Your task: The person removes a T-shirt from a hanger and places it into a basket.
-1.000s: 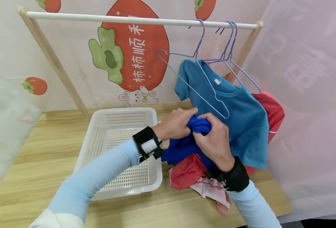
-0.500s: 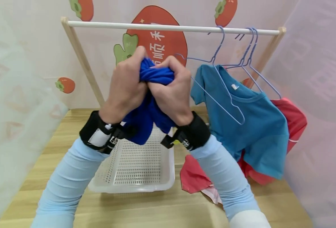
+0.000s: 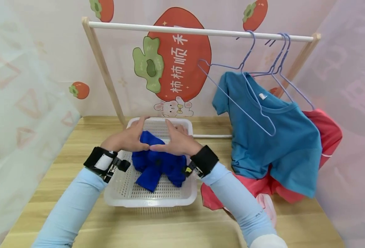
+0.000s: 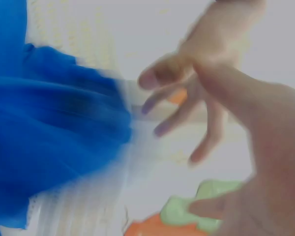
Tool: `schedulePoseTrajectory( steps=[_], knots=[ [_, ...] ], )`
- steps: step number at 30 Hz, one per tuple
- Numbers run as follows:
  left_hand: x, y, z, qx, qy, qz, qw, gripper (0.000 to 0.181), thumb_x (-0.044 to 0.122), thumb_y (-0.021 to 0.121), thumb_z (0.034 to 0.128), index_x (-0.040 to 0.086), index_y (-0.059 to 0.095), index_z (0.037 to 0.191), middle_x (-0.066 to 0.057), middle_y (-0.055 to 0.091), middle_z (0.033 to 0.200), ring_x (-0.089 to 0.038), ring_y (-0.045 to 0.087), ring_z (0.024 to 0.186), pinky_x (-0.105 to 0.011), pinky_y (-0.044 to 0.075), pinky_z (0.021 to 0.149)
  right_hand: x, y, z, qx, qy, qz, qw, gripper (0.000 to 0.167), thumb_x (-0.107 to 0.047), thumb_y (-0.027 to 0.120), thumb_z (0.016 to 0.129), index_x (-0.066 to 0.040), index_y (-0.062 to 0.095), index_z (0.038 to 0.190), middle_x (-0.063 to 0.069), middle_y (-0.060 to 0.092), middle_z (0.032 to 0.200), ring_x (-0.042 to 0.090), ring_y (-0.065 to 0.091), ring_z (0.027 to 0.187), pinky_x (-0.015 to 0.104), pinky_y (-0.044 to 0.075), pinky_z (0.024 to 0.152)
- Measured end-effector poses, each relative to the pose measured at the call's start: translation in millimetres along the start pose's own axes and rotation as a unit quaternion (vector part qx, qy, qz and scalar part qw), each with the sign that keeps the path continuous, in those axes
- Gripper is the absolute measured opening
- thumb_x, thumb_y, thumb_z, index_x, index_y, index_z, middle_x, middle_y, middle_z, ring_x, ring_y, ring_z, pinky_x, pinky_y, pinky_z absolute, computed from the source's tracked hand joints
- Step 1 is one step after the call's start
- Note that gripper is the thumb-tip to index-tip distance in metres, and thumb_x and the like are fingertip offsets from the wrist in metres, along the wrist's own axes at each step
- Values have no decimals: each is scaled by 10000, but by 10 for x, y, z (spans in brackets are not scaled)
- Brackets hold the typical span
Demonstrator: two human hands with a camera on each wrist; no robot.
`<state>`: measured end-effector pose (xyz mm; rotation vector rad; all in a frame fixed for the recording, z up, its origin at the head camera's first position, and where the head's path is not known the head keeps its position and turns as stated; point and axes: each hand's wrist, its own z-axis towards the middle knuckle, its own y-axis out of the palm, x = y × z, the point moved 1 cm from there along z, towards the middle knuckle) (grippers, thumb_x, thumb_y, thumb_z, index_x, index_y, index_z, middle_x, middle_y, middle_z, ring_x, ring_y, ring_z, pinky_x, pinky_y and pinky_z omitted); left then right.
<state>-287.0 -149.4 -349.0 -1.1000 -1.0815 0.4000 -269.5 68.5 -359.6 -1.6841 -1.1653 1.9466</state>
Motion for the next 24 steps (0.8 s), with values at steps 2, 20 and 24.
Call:
schedulePoseTrajectory(
  steps=[2,20,24],
  knots=[
    [-96,-18,-22,249,-22,-338,9991,941,113,736,873,-42,167,1607,-368,325,1592,-522,328,1486,-677,295,1213,110,-90,-105,-274,175,-100,9994,1064,-589,731,928,-195,114,1700,194,332,1612,370,405,1401,660,402,1152],
    [-787,-692,270,4022,-1727,-1912,8786,969,351,718,935,177,71,1635,-206,317,1625,-395,503,1403,-507,454,1127,246,-1377,-1545,3468,-329,-1124,9306,352,-206,701,1016,-57,678,1334,194,657,1309,347,613,1151,550,557,895],
    [-936,-692,471,3158,-1614,-2305,9061,827,403,657,988,159,198,1631,-162,544,1494,-298,644,1269,-414,521,1019,283,-1768,-1669,3791,481,-1781,9068,481,-260,684,1011,-32,601,1427,251,591,1416,438,567,1239,672,559,916]
  ],
)
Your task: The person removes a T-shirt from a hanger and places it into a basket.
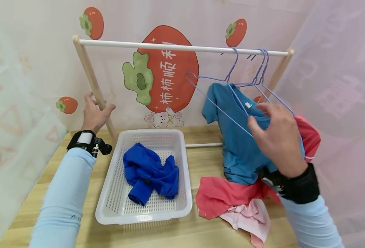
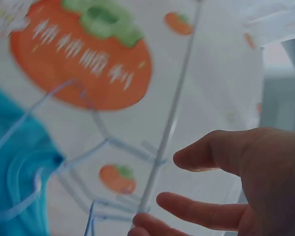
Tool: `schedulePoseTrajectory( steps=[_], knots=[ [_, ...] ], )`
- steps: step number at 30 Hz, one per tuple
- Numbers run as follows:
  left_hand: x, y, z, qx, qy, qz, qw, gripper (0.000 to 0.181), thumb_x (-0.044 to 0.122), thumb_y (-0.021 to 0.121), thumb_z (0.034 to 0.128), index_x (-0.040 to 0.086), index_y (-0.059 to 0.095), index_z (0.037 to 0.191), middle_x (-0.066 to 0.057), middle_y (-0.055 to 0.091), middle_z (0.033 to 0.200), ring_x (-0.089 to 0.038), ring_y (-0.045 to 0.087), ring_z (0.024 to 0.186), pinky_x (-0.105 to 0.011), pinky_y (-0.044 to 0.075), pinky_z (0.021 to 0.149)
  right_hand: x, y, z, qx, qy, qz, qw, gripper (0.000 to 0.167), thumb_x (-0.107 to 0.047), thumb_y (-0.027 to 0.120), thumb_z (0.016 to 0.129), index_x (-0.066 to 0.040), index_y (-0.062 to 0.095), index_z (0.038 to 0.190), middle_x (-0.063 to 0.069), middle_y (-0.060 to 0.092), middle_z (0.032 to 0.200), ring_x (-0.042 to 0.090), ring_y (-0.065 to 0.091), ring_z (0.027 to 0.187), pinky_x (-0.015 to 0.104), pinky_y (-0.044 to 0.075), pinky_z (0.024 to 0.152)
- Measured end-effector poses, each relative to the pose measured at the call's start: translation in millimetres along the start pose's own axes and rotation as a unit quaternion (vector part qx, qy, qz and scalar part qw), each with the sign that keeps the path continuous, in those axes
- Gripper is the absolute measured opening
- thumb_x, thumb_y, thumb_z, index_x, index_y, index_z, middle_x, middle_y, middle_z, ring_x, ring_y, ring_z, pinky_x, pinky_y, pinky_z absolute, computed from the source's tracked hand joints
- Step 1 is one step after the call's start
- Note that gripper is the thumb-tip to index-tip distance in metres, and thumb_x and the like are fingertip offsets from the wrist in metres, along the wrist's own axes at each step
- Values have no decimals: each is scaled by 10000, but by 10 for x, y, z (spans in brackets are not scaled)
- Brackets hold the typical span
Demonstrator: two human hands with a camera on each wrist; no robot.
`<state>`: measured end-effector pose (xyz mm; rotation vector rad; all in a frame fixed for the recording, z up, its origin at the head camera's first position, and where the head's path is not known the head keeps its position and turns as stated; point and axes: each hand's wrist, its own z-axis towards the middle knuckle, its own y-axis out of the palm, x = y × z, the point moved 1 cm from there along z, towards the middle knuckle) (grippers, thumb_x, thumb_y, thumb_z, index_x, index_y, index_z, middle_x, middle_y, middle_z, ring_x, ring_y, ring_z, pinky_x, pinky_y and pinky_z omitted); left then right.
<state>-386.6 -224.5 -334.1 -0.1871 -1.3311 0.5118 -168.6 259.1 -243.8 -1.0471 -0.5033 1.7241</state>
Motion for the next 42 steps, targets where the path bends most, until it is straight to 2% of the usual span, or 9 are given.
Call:
schedulePoseTrajectory(
  steps=[2,5,8,11,16,22,28,33,42],
  knots=[
    [-38,70,83,-173,-119,-326,9992,604,411,652,1005,105,460,1489,-62,713,1244,-166,712,1076,-296,540,922,117,-50,114,-65,204,-495,9985,549,-261,677,1006,-5,543,1473,292,538,1461,491,519,1275,705,532,945],
    [-100,124,164,-83,-512,-1391,9889,307,413,663,1019,107,676,1033,85,679,778,-36,658,720,-173,510,720,277,12,265,-337,280,-1159,9923,602,-241,632,1015,63,452,1503,351,480,1464,541,464,1280,706,481,1006],
    [-141,138,221,312,-752,-1972,9770,463,470,626,1032,168,596,682,121,504,526,-44,485,529,-192,436,609,418,123,387,-550,295,-1447,9875,633,-235,591,1037,81,375,1541,367,472,1468,554,474,1267,695,474,1029],
    [-134,189,283,398,-611,-1756,9818,582,523,539,1055,217,533,560,132,447,462,-47,423,484,-239,371,598,557,181,484,-554,273,-1432,9878,568,-257,525,1085,48,390,1545,340,521,1444,525,538,1211,676,523,984],
    [-173,227,334,383,-361,-1544,9866,580,490,496,1065,219,549,556,136,470,455,-42,444,475,-256,375,586,640,259,595,-89,71,-915,9957,432,-298,389,1148,15,571,1385,280,646,1174,450,606,996,611,562,802],
    [-242,242,372,492,-369,-1593,9853,583,486,493,1067,212,518,553,120,455,442,-64,412,440,-272,339,501,426,282,674,445,57,-751,9962,413,-273,373,1154,36,644,1114,263,625,957,455,626,866,579,531,643],
    [-185,252,305,577,-314,-1716,9830,582,442,493,1065,205,483,533,124,430,427,-53,397,418,-259,320,473,276,129,645,689,370,-905,9928,495,-321,337,1160,77,632,1159,274,614,936,448,607,794,571,545,669],
    [-231,301,287,572,-253,-1671,9839,579,462,488,1066,200,469,550,111,414,437,-81,375,421,-288,314,466,357,-62,426,904,253,-866,9918,509,-305,341,1159,118,618,1213,319,613,994,484,597,844,632,546,759],
    [-166,272,280,798,-99,-1387,9871,570,462,483,1062,212,458,550,128,393,446,-79,354,434,-281,304,473,667,-175,-263,1181,212,-763,9898,353,-164,482,1117,134,604,1260,361,655,1128,575,626,929,725,536,867]
  ],
)
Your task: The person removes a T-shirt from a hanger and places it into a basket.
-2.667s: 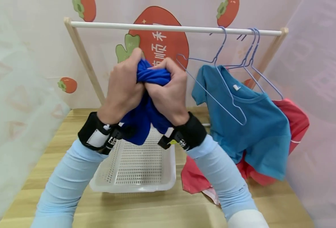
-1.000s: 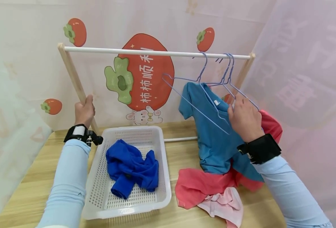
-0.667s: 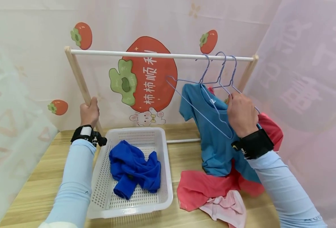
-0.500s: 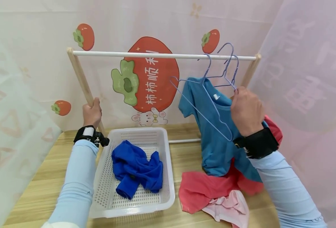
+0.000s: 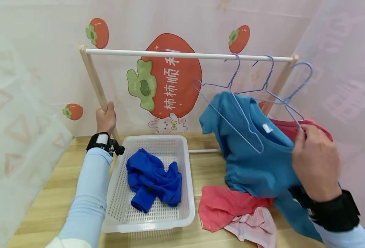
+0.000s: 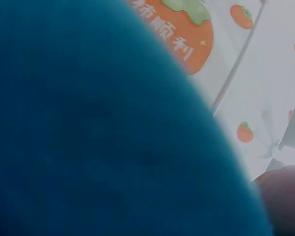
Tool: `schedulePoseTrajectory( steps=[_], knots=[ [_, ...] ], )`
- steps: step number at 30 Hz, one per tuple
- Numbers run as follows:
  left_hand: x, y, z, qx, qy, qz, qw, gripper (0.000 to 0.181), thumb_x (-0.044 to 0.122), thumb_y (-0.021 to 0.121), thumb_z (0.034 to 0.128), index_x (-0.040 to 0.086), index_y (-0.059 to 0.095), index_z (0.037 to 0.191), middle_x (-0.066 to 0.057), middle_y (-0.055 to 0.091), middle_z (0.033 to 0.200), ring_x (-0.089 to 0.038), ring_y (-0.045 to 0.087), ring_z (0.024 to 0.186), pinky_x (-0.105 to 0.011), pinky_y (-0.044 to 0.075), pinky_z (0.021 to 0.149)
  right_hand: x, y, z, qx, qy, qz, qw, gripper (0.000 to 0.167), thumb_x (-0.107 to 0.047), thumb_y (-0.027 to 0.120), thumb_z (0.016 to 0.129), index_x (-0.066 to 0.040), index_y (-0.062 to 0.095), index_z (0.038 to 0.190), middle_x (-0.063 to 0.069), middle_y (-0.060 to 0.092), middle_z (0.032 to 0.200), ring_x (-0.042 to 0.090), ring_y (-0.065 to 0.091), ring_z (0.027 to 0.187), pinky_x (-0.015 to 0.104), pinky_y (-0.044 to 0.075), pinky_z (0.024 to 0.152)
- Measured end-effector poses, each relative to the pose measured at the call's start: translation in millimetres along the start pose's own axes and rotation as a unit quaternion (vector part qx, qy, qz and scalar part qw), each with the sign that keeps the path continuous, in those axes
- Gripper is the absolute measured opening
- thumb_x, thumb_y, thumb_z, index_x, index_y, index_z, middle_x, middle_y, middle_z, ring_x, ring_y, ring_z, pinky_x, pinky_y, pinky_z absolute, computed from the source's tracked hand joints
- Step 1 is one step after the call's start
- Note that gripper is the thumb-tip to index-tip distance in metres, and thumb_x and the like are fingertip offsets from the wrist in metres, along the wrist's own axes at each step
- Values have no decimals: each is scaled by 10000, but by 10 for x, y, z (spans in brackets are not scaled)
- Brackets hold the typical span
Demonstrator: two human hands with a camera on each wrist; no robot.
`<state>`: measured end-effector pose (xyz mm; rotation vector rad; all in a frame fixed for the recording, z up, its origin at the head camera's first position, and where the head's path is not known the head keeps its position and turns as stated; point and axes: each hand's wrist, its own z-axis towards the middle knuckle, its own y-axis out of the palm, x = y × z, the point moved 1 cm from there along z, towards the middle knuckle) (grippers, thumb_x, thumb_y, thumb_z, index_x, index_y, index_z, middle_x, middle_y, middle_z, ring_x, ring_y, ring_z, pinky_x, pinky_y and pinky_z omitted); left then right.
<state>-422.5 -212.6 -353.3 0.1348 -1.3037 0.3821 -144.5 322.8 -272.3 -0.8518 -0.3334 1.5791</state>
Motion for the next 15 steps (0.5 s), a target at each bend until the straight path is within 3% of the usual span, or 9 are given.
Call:
schedulePoseTrajectory(
  steps=[6,13,15],
  knots=[
    [51,-12,-5,15,46,108,9999,579,455,477,1066,216,448,539,125,388,444,-85,353,441,-288,301,479,238,91,-457,-250,-7,-279,9993,285,-70,568,1070,148,604,1250,372,651,1074,571,642,867,708,527,825],
    [10,-11,-23,-18,67,81,9999,581,473,477,1064,225,439,540,129,384,448,-82,354,444,-290,303,484,387,352,-1054,-1475,710,-140,9864,249,-54,553,1072,106,551,1263,309,663,1007,363,628,727,650,588,751],
    [-10,-17,-35,-29,66,72,9999,579,474,475,1066,225,443,545,130,388,452,-78,359,445,-286,308,481,416,428,-1218,-1475,847,37,9854,229,-60,519,1083,91,544,1253,301,681,1009,357,642,729,626,593,713]
  ],
)
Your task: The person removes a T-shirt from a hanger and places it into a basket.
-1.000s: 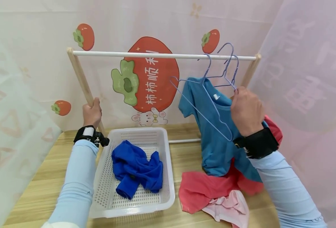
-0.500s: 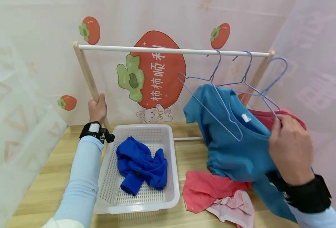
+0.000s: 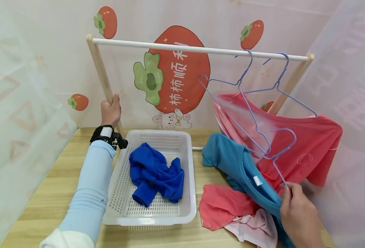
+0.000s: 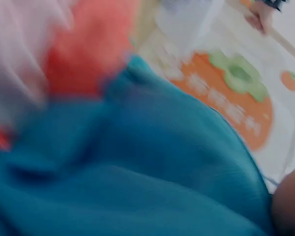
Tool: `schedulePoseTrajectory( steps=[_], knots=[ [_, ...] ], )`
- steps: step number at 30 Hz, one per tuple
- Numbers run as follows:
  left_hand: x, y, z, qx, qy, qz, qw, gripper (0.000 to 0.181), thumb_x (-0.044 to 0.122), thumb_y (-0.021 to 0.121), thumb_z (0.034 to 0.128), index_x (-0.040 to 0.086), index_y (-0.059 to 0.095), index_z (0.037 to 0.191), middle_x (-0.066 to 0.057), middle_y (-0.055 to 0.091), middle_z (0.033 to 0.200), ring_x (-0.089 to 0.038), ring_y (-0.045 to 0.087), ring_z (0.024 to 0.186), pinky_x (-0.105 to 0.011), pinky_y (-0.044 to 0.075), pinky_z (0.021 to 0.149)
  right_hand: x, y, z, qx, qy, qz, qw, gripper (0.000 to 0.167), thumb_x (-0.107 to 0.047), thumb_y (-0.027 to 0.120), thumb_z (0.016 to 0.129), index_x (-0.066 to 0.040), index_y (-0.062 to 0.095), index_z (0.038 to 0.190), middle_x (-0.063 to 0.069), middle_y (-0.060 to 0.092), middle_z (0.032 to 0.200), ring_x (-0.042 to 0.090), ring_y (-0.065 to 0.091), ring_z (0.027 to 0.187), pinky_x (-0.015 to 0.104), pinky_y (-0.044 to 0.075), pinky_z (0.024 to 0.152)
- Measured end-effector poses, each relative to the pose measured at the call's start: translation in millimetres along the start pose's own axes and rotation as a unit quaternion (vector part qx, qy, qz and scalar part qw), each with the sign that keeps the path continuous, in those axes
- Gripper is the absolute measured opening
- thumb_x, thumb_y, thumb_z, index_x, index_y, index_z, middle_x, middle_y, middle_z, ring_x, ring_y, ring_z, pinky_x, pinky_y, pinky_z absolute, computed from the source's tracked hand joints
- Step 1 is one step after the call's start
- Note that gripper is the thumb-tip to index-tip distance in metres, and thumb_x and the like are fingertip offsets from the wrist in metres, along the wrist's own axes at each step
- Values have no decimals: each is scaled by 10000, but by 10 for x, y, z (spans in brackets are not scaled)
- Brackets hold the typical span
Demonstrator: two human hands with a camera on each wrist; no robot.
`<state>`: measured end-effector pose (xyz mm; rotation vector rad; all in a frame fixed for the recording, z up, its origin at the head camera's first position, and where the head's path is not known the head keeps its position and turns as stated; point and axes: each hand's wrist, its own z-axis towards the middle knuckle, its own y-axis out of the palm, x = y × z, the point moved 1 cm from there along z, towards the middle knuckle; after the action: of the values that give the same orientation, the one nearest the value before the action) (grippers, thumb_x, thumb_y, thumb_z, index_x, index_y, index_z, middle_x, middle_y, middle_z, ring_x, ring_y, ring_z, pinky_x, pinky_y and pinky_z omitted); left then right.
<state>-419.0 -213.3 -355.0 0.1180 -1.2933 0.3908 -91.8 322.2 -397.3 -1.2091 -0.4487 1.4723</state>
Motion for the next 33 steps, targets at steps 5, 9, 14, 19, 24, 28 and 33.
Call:
schedulePoseTrajectory(
  steps=[5,9,14,19,24,28,33],
  knots=[
    [79,-47,3,103,17,-6,9999,562,456,477,1066,221,470,556,138,397,453,-60,371,443,-270,315,466,55,264,-317,988,-308,559,9931,129,-16,551,1053,54,618,1138,238,707,850,145,559,561,257,467,521],
    [139,-81,22,138,130,-83,9998,569,449,480,1069,223,447,547,144,382,445,-51,352,429,-262,293,452,16,376,-418,1514,-1035,653,9809,82,-3,635,1010,27,664,1081,179,748,828,132,593,547,39,404,582],
    [137,-64,16,40,22,-230,9997,576,457,484,1071,217,430,550,130,379,447,-66,351,427,-278,291,460,-135,382,-194,1695,-2142,993,9568,117,-33,641,1017,43,686,1093,137,786,941,271,683,699,141,509,656],
    [80,-28,-1,63,-150,-131,9998,565,485,493,1067,213,470,573,126,409,466,-85,383,462,-290,314,489,-453,315,190,1307,-2616,1123,9497,148,18,644,1009,67,628,1147,110,654,810,99,520,587,180,416,571],
    [100,-56,-13,-179,-121,73,9997,546,537,489,1074,149,537,692,114,475,536,-90,474,567,-292,408,616,-854,321,546,1014,-2931,1070,9447,179,29,663,993,61,613,1162,93,621,781,76,462,566,187,411,549],
    [135,-122,-15,-446,-107,288,9985,556,559,475,1082,107,574,773,118,524,565,-73,550,635,-306,449,763,-1178,368,815,853,-3080,1172,9403,166,-29,642,1028,42,625,1177,112,657,823,101,474,582,256,439,547],
    [136,-156,-43,-557,-39,649,9963,546,534,501,1078,38,644,899,79,628,708,-134,611,796,-327,458,852,-1524,436,1068,776,-3325,1427,9290,181,-93,593,1074,43,623,1189,140,673,847,149,498,595,306,452,560]
  ],
)
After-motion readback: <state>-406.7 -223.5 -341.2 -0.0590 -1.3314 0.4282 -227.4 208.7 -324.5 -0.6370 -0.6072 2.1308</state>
